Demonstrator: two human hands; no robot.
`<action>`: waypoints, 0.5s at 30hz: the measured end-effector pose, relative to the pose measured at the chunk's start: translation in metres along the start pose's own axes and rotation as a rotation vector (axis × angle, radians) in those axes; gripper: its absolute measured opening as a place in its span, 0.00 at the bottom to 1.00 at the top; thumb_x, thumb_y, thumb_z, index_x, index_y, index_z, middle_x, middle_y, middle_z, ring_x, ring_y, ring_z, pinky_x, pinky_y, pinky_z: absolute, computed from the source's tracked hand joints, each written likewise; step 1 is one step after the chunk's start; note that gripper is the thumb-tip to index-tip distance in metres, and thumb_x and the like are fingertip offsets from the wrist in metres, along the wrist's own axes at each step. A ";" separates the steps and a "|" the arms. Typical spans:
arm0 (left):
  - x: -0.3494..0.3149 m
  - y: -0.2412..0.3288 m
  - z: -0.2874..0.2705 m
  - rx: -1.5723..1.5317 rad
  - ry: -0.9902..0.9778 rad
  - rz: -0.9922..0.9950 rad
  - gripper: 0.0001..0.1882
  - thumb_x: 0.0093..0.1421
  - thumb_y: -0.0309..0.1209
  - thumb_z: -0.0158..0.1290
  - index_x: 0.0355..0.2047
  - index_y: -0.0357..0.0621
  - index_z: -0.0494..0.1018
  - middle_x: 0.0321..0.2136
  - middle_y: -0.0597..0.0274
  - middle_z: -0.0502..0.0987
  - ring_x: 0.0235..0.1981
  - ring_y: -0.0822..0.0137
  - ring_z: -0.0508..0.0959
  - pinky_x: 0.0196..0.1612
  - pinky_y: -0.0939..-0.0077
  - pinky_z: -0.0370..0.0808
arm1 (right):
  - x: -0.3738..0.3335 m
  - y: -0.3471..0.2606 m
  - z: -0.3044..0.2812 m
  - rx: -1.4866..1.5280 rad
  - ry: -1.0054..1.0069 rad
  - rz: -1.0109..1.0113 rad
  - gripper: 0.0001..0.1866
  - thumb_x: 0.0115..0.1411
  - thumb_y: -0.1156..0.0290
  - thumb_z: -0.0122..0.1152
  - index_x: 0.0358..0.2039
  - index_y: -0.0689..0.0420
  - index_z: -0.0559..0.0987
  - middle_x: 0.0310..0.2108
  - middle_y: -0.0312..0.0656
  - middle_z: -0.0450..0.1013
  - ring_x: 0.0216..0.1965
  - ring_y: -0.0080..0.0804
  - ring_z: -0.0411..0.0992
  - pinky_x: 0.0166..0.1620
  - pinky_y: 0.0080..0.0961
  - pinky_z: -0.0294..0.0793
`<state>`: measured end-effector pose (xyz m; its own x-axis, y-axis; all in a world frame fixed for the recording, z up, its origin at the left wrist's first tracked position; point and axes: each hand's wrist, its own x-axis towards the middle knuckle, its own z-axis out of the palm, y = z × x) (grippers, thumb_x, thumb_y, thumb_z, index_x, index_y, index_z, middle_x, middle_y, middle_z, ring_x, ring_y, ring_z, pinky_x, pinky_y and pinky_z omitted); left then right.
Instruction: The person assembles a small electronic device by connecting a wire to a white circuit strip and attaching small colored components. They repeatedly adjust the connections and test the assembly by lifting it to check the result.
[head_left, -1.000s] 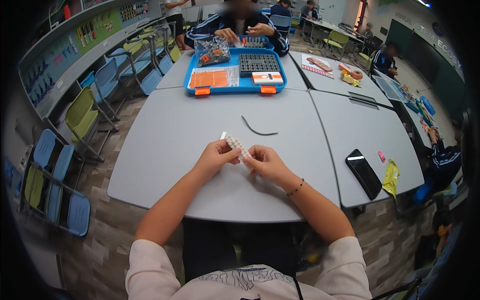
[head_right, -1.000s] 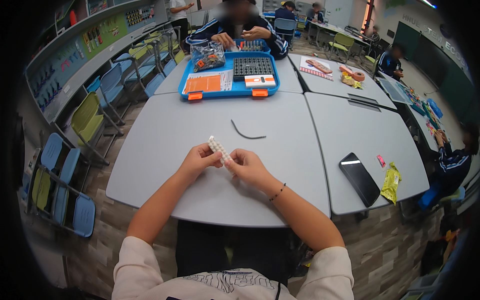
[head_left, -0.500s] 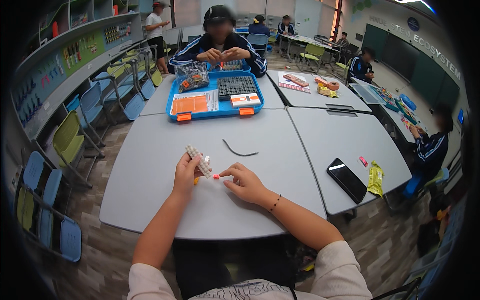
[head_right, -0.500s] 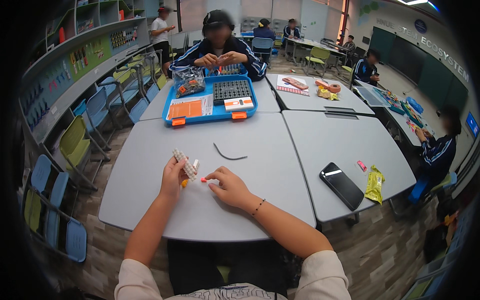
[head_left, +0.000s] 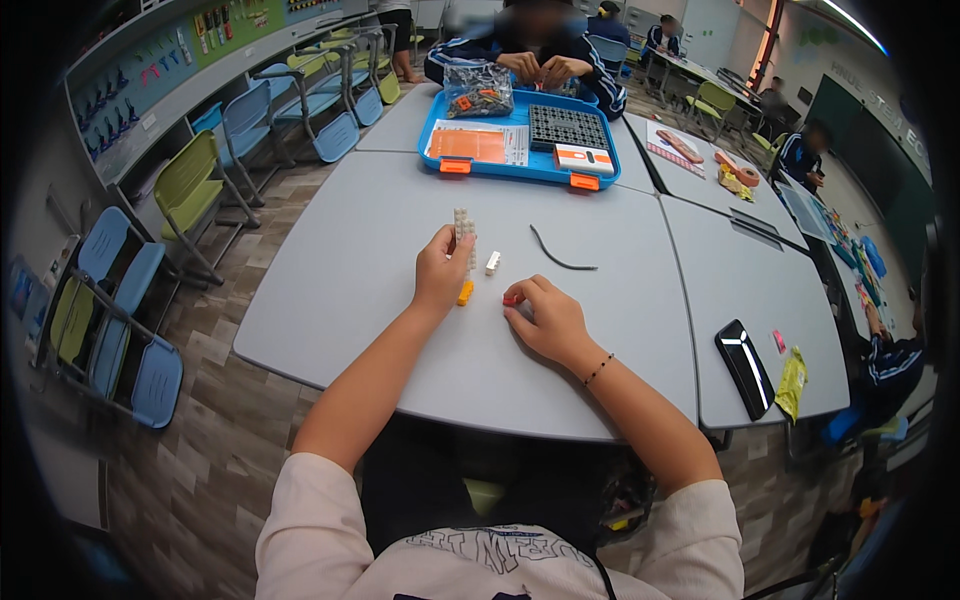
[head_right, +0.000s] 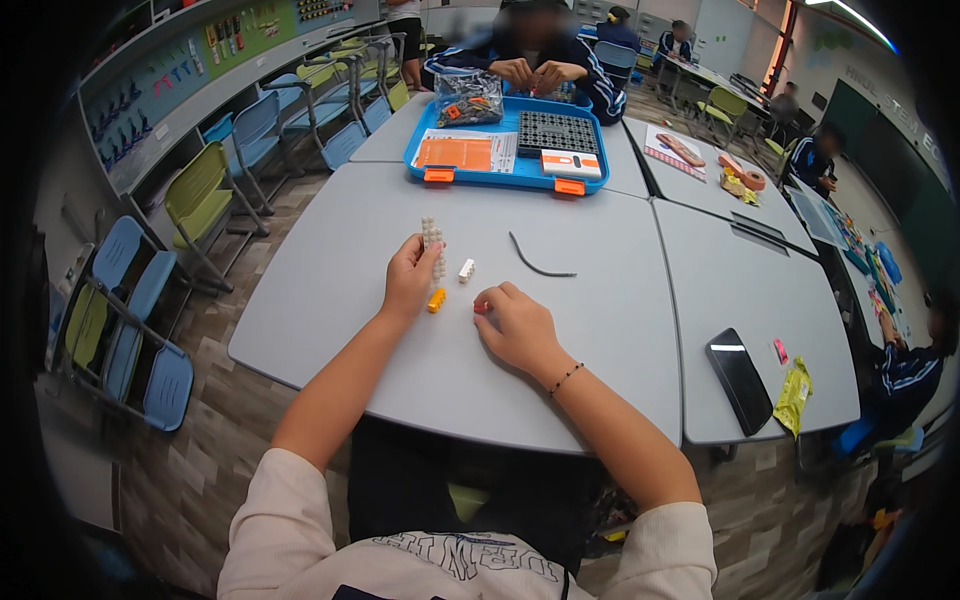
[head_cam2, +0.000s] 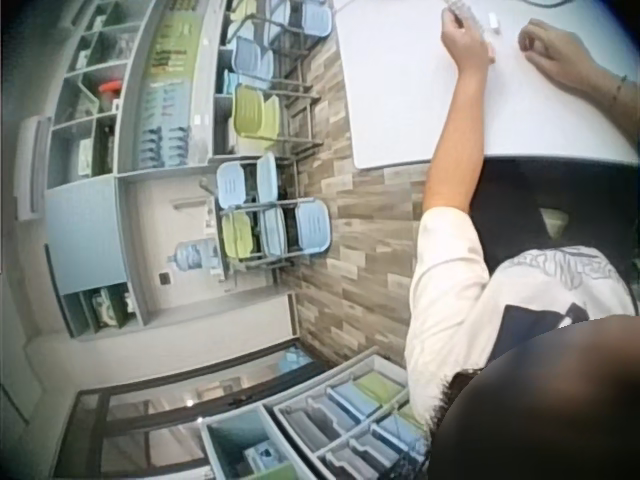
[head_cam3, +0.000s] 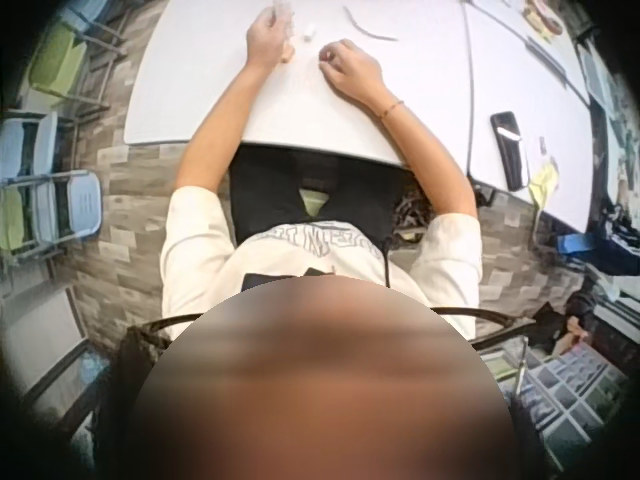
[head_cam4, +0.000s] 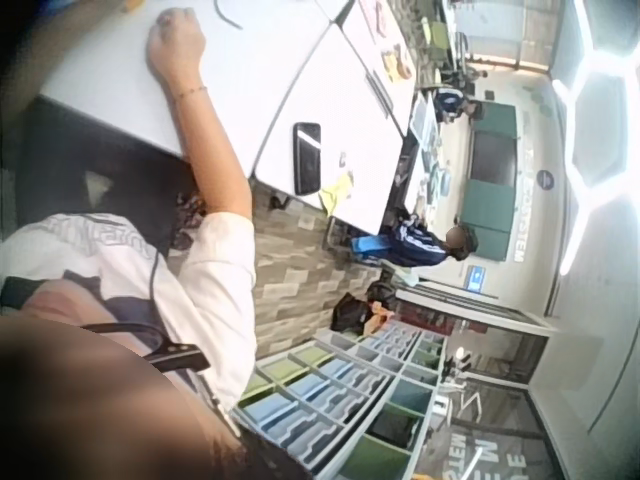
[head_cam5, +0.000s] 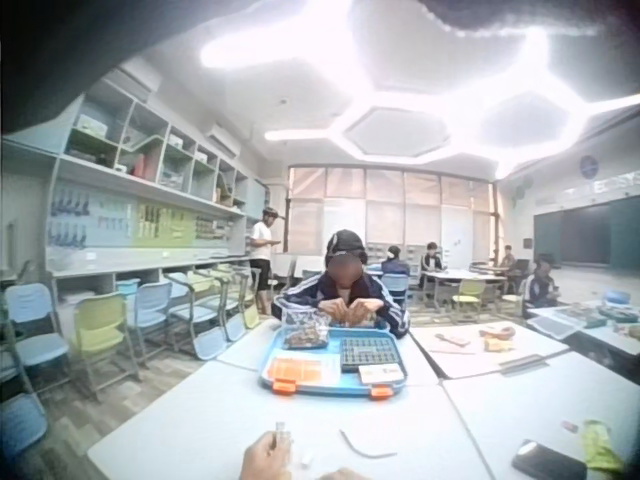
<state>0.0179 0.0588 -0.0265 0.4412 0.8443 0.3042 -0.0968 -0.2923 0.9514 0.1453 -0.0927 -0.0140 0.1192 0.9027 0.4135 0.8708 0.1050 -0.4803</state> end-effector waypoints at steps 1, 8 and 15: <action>0.002 -0.001 -0.002 -0.027 0.007 -0.010 0.11 0.65 0.33 0.47 0.40 0.36 0.72 0.31 0.67 0.74 0.32 0.80 0.71 0.37 0.83 0.69 | 0.002 0.001 0.001 0.011 -0.008 0.005 0.07 0.53 0.70 0.61 0.33 0.51 0.75 0.31 0.35 0.71 0.29 0.32 0.73 0.32 0.27 0.73; 0.012 -0.008 -0.005 -0.180 -0.045 -0.184 0.13 0.64 0.34 0.47 0.42 0.39 0.74 0.28 0.68 0.74 0.29 0.79 0.72 0.34 0.83 0.69 | 0.021 0.012 0.015 0.044 0.033 -0.056 0.05 0.53 0.72 0.59 0.31 0.53 0.74 0.31 0.36 0.73 0.29 0.33 0.73 0.32 0.28 0.72; 0.021 -0.007 -0.017 -0.220 -0.244 -0.256 0.17 0.63 0.32 0.47 0.50 0.39 0.71 0.29 0.68 0.73 0.29 0.78 0.72 0.34 0.83 0.70 | 0.037 0.014 0.020 0.070 0.014 0.054 0.07 0.54 0.71 0.59 0.35 0.53 0.74 0.32 0.37 0.74 0.32 0.32 0.74 0.34 0.28 0.73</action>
<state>0.0130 0.0861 -0.0264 0.6718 0.7382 0.0617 -0.1329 0.0381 0.9904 0.1528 -0.0497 -0.0209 0.1723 0.9022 0.3955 0.8274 0.0854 -0.5551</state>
